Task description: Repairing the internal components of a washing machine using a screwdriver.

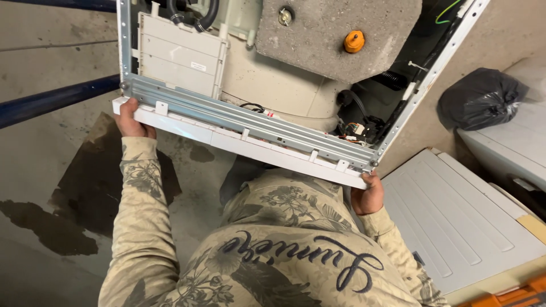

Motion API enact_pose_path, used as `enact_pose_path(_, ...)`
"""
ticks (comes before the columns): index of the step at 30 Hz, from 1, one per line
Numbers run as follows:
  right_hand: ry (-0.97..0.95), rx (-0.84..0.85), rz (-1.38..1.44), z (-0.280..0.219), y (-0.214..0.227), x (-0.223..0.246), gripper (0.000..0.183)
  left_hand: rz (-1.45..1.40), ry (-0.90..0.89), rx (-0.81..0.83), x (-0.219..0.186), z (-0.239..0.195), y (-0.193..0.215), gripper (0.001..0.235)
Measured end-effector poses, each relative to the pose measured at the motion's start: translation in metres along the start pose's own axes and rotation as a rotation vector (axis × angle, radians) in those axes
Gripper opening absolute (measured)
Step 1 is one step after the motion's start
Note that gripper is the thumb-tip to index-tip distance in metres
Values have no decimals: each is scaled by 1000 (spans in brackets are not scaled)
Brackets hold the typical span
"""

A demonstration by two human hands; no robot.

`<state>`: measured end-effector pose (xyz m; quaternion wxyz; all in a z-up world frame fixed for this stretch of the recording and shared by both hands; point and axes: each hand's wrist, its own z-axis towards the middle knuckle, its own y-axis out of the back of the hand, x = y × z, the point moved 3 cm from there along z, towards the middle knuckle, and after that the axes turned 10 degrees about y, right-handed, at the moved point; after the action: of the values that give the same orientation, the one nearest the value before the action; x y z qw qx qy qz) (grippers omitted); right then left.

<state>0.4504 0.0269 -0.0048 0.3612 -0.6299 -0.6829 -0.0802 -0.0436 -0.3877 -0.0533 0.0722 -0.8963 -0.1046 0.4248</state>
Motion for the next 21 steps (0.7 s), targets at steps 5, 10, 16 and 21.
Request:
enact_pose_path(5,56,40,-84,4,11,2,56,-29,42,145,13,4,6,55)
enact_pose_path(10,57,92,11,11,9,6,56,-247,128,162,20,-3,-9,61)
enact_pose_path(16,22,9,49,26,33,-8,57,-229,141,47,43,24,25,54)
enact_pose_path(21,87,65,-18,18,-9,7,59,-241,202,24,33,15,5,56)
